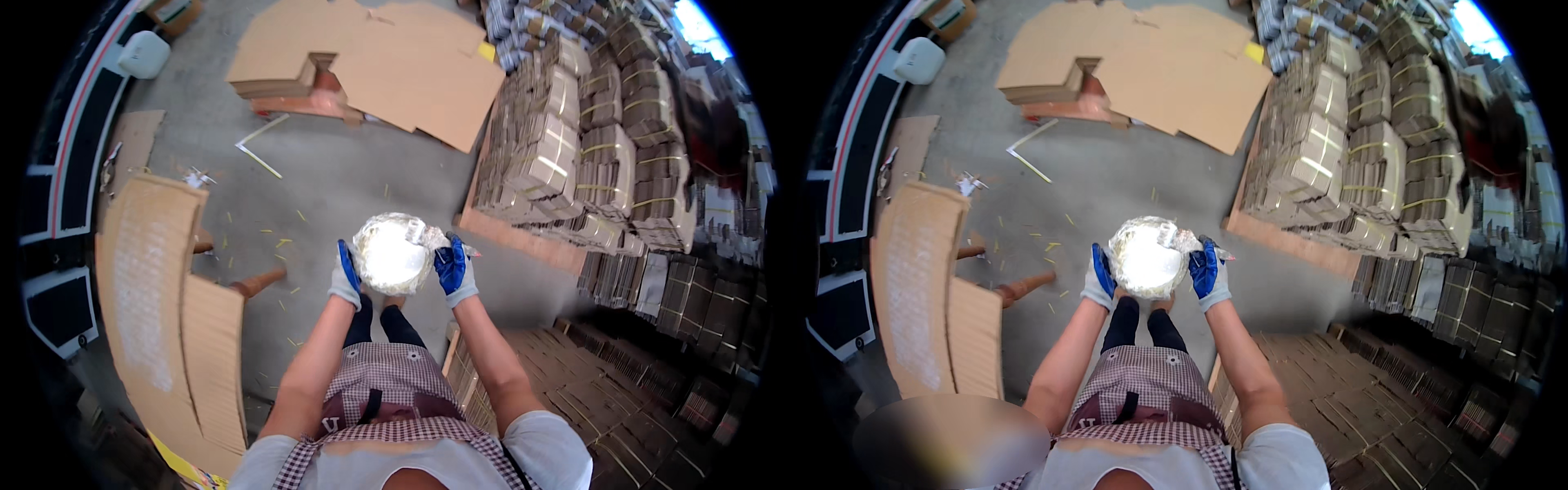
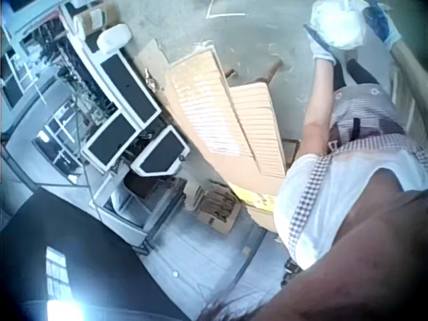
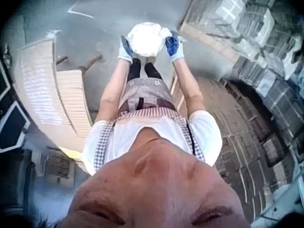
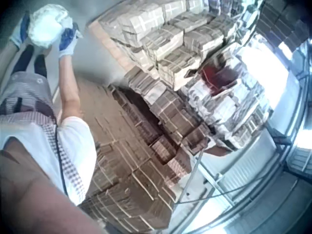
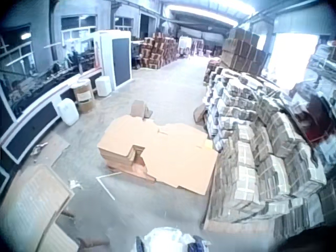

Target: The person applies white glue to flat cardboard sheets using a brush, spreading it in parallel strokes across the surface. They repeatedly dip the brush into a container of glue and continue coating multiple sheets in a warehouse setting.

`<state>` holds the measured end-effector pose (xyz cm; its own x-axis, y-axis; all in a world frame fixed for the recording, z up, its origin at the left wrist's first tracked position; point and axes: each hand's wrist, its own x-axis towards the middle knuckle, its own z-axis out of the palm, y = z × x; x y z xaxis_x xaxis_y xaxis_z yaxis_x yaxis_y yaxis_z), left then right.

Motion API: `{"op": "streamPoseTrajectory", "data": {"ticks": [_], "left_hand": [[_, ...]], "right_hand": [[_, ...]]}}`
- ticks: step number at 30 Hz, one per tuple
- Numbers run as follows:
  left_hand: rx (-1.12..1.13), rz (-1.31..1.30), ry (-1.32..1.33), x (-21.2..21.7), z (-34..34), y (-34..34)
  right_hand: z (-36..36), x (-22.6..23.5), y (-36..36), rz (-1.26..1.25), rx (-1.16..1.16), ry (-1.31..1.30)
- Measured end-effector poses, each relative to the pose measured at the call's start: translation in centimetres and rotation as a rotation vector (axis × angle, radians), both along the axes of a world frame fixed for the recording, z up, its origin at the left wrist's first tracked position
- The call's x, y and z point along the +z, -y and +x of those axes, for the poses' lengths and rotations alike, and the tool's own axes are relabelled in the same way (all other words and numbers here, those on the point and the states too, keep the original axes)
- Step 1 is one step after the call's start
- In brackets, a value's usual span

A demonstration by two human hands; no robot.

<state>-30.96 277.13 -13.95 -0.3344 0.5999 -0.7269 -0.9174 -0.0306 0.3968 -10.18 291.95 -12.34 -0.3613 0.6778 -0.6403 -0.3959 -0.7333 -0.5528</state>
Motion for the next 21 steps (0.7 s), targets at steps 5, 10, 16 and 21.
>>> {"op": "streamPoseTrajectory", "data": {"ticks": [5,10,16,21], "left_hand": [[-0.153,-0.135,0.108,-14.7,1.2,-6.1],[-0.356,-0.445,0.003,-27.3,0.9,-12.8],[-0.4,-0.292,-0.083,-42.8,-0.3,-15.2],[-0.469,-0.359,-0.148,-46.6,0.8,-14.2]], "right_hand": [[3.3,-17.3,-2.9,-0.122,-0.146,0.093],[5.5,-33.8,-5.3,-0.143,-0.259,0.104],[4.8,-46.6,-7.3,-0.198,-0.318,0.116],[7.4,-51.9,-4.3,-0.241,-0.349,0.102]]}}
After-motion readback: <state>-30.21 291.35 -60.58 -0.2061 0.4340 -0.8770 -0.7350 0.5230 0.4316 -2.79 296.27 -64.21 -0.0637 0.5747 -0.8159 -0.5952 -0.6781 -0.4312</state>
